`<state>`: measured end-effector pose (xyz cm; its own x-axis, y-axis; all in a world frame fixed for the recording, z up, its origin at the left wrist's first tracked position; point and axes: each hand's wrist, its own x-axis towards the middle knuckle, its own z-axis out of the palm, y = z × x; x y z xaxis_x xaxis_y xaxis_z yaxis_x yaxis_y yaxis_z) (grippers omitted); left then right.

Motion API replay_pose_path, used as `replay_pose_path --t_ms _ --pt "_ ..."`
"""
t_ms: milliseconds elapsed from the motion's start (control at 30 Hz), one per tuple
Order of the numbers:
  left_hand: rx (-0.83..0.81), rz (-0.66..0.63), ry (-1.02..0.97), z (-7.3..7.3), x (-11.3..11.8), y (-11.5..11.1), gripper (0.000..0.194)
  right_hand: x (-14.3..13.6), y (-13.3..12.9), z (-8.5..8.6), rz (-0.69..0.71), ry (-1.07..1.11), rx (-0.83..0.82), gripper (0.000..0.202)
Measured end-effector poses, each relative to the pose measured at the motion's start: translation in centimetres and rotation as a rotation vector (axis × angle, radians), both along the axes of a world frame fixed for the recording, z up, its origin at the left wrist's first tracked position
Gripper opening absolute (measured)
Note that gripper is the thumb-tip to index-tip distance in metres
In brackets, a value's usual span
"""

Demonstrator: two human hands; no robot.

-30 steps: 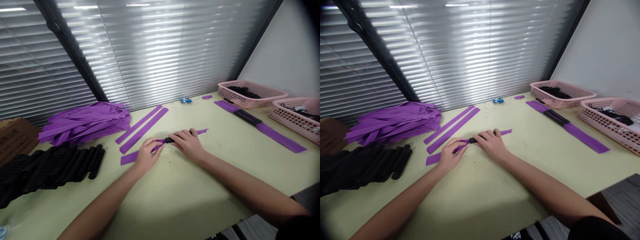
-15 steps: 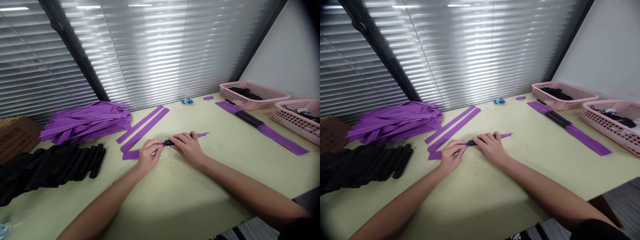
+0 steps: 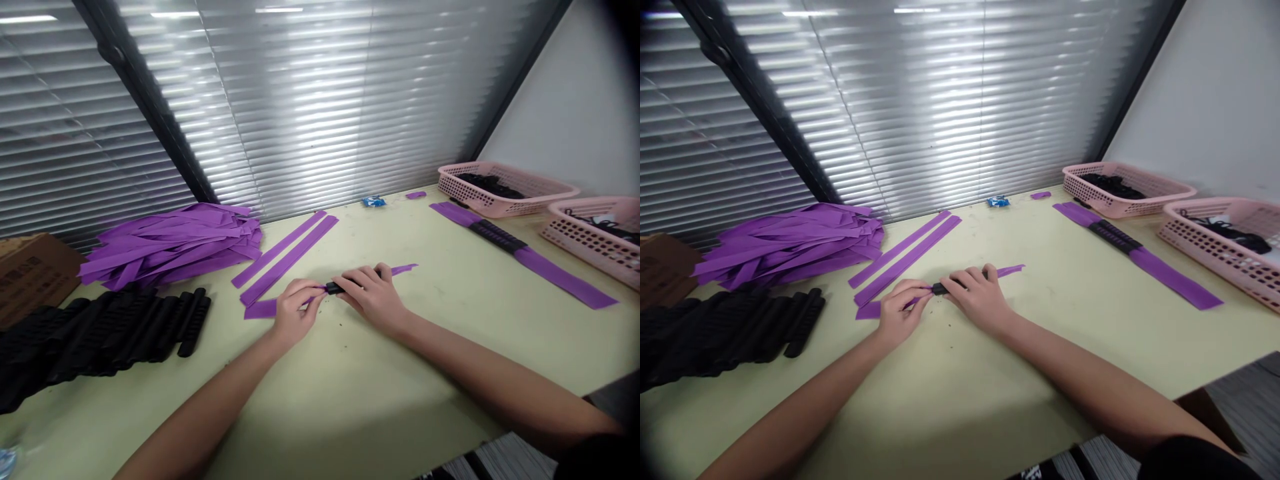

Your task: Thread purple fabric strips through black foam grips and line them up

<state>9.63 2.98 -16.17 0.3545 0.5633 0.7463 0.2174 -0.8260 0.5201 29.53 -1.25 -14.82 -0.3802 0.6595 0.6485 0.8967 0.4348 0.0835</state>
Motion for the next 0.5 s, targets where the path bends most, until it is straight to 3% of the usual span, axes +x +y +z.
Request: replay_pose_path --t_ms 500 --pt "-0.106 -0.027 0.135 0.6 -0.1 0.7 0.01 1.2 0.8 0.1 0.012 -0.029 0.026 0.018"
